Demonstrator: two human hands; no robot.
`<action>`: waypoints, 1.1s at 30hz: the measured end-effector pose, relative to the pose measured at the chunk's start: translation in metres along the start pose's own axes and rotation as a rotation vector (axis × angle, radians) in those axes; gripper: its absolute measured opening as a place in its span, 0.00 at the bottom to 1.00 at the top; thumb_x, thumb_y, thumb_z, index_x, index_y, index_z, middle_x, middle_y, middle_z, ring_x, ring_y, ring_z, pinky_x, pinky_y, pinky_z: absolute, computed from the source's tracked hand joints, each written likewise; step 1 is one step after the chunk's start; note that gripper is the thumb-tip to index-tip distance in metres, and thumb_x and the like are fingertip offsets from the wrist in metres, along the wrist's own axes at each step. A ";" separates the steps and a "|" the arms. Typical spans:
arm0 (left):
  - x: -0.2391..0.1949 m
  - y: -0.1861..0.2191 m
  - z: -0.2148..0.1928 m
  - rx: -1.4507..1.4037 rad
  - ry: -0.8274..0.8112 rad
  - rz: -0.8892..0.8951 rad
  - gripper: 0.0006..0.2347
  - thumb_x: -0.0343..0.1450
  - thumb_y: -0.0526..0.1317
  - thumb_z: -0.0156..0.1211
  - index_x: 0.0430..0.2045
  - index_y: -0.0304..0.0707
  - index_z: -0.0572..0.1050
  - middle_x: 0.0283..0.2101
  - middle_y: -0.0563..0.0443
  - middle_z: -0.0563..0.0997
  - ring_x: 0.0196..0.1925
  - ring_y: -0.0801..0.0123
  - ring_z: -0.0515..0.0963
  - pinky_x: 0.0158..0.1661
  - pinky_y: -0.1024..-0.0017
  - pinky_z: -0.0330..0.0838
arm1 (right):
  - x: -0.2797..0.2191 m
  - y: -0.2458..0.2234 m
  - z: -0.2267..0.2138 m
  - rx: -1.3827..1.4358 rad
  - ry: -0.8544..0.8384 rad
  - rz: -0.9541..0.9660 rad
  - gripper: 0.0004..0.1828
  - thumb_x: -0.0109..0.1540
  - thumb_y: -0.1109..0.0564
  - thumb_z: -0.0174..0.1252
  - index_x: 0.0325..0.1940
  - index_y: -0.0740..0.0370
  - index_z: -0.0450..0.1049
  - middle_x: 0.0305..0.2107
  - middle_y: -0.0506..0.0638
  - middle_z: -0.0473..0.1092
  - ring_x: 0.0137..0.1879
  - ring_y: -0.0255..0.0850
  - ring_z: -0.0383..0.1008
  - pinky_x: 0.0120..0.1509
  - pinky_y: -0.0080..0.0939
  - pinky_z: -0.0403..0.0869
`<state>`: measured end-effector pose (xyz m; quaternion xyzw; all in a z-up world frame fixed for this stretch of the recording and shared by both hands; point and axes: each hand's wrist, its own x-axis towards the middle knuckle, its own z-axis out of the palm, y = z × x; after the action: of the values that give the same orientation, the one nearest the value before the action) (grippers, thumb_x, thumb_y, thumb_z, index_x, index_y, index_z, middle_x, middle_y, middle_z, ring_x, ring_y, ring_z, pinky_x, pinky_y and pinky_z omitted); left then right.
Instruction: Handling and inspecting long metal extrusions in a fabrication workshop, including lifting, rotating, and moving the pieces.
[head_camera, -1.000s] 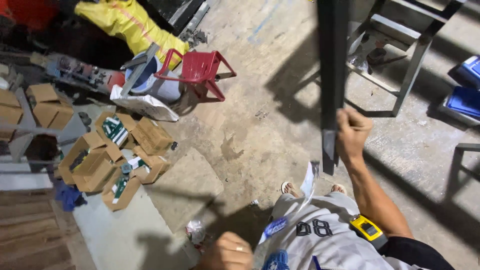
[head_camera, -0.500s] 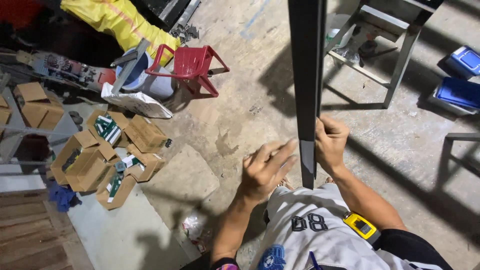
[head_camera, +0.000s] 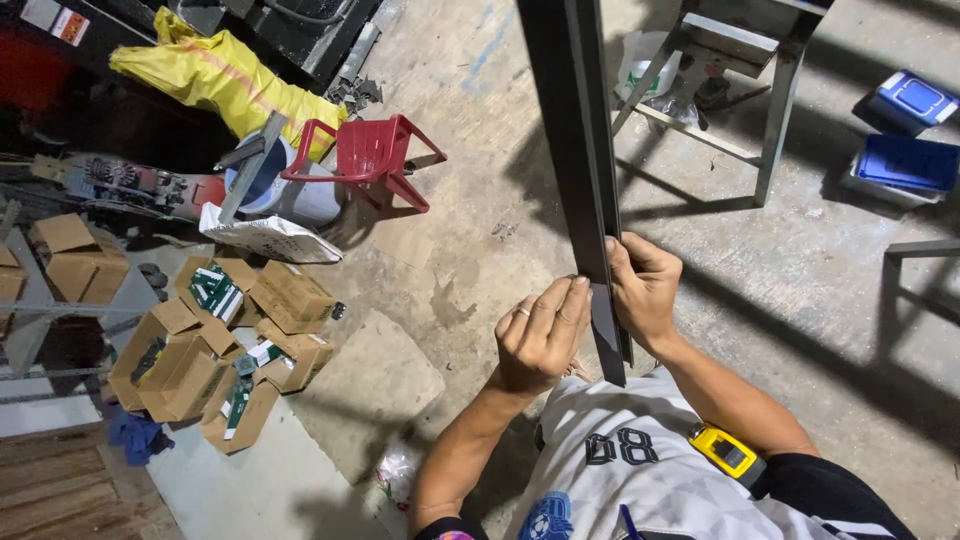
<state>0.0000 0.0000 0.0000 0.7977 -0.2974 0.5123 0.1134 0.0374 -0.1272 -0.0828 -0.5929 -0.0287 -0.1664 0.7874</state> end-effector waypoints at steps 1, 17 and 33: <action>0.001 0.001 0.000 0.042 -0.002 0.003 0.05 0.72 0.34 0.64 0.37 0.35 0.84 0.32 0.48 0.83 0.20 0.72 0.76 0.26 0.77 0.75 | -0.001 0.009 -0.003 -0.023 -0.008 -0.018 0.11 0.71 0.61 0.57 0.37 0.64 0.82 0.18 0.47 0.70 0.32 0.28 0.62 0.33 0.32 0.69; 0.012 -0.001 -0.013 0.371 -0.124 0.082 0.05 0.71 0.31 0.60 0.24 0.34 0.78 0.24 0.49 0.75 0.18 0.74 0.69 0.23 0.81 0.68 | 0.003 -0.001 0.013 -0.133 -0.063 -0.142 0.08 0.69 0.62 0.61 0.39 0.63 0.84 0.18 0.51 0.72 0.34 0.29 0.62 0.29 0.35 0.67; 0.000 -0.017 -0.008 0.202 -0.145 0.152 0.06 0.69 0.28 0.55 0.20 0.33 0.75 0.21 0.47 0.69 0.17 0.70 0.68 0.23 0.80 0.68 | 0.000 0.006 0.015 -0.149 -0.055 -0.112 0.06 0.68 0.61 0.63 0.39 0.63 0.84 0.18 0.52 0.73 0.35 0.29 0.63 0.30 0.35 0.69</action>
<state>0.0041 0.0176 0.0058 0.8150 -0.3115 0.4879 -0.0282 0.0416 -0.1114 -0.0843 -0.6516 -0.0707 -0.1955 0.7295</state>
